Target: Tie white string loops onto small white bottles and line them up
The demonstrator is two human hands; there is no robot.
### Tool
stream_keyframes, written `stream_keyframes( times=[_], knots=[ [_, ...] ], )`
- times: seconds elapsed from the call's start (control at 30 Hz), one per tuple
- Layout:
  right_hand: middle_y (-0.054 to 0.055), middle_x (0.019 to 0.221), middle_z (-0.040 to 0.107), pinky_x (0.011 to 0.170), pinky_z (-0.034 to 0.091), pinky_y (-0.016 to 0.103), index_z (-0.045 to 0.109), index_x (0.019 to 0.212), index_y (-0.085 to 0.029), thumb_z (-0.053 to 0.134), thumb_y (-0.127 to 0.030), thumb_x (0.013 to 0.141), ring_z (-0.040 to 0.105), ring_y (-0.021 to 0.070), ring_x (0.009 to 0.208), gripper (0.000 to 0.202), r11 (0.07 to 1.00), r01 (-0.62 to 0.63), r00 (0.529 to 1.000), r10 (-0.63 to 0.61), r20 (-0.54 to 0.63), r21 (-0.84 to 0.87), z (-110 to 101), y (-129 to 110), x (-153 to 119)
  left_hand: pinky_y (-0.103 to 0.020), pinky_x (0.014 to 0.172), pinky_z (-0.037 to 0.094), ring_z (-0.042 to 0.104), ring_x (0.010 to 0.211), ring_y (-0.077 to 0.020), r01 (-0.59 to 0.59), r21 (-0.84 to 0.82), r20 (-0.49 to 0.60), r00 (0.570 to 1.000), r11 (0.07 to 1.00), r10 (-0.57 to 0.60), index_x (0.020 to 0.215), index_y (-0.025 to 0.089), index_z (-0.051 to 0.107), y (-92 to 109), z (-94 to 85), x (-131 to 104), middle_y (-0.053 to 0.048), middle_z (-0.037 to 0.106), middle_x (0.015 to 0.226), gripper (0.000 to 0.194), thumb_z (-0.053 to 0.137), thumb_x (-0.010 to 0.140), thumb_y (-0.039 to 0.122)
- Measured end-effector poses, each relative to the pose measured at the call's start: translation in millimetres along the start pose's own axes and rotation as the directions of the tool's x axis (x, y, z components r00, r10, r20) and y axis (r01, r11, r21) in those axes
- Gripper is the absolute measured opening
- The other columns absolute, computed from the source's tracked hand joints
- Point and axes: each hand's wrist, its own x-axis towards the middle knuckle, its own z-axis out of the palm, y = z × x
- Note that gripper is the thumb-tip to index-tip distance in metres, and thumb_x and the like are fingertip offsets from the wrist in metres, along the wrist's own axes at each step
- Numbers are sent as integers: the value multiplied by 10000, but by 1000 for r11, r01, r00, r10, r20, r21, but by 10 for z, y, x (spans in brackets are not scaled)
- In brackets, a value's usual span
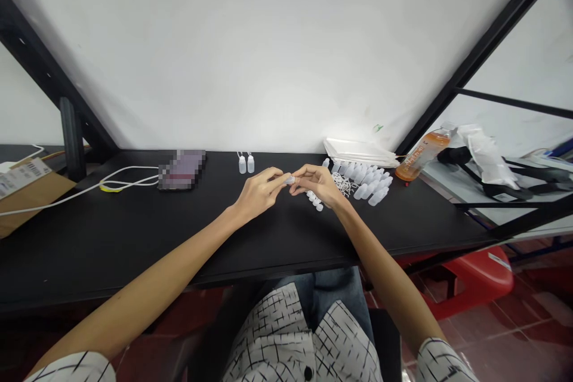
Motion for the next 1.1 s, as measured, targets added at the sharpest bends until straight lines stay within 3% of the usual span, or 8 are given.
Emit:
stream_keyframes(
  times=[0.2, 0.37, 0.5, 0.6, 0.7, 0.87, 1.1],
  knots=[
    [28, 724, 699, 703, 621, 368, 659, 801, -149, 842, -405, 677, 700, 174, 679, 338, 1000, 8, 1000, -8, -9, 19, 1, -37, -10, -245, 637, 536, 637, 843, -160, -86, 116, -24, 996, 990, 89, 1192, 192, 643, -3, -1, -1, -93, 673, 976, 340, 398, 974, 104],
    [26, 718, 697, 725, 623, 384, 672, 796, -147, 847, -404, 672, 694, 172, 686, 335, 999, 21, 1000, -20, -11, 37, -2, -59, -19, -291, 692, 556, 638, 863, -171, -152, 99, -80, 984, 983, 161, 1180, 197, 648, -9, 9, 2, -97, 674, 992, 360, 404, 950, 65],
    [32, 735, 712, 744, 624, 385, 696, 833, -149, 857, -403, 660, 700, 176, 695, 347, 998, 52, 998, -51, -36, 19, -11, -56, -7, -259, 656, 550, 639, 772, -135, -1, -79, -100, 995, 997, -7, 1188, 174, 649, 61, 20, 26, -106, 672, 1059, 286, 479, 960, 142],
    [34, 761, 716, 760, 625, 394, 709, 844, -159, 867, -416, 639, 698, 177, 696, 364, 996, 80, 994, -82, -66, -31, -17, -50, 5, -239, 592, 534, 592, 614, -93, 186, -205, 7, 982, 961, -188, 1219, 148, 650, 85, 29, 38, -98, 688, 1026, 303, 532, 957, 244],
    [44, 812, 719, 759, 625, 395, 717, 864, -161, 868, -427, 628, 701, 184, 720, 387, 992, 94, 992, -101, -77, -83, -17, -42, 8, -234, 574, 536, 613, 632, -109, 295, -279, 100, 955, 914, -278, 1165, 146, 696, 54, 25, 43, -81, 709, 957, 300, 550, 955, 303],
    [60, 767, 719, 736, 619, 391, 727, 939, -138, 798, -470, 716, 717, 204, 732, 407, 990, 52, 999, -51, 11, -133, -2, -5, -2, -248, 603, 568, 668, 782, -153, 251, -390, 40, 966, 886, -256, 1132, 164, 729, -2, 5, 46, -96, 717, 1007, 275, 595, 933, 298],
    [54, 758, 723, 702, 606, 356, 723, 901, -136, 805, -423, 722, 717, 190, 689, 348, 997, 48, 998, -46, 37, -63, -11, 23, -9, -257, 655, 548, 660, 777, -140, 151, -329, -16, 986, 932, -166, 1129, 178, 729, 10, 5, 39, -85, 710, 1005, 240, 586, 940, 219]
  ],
)
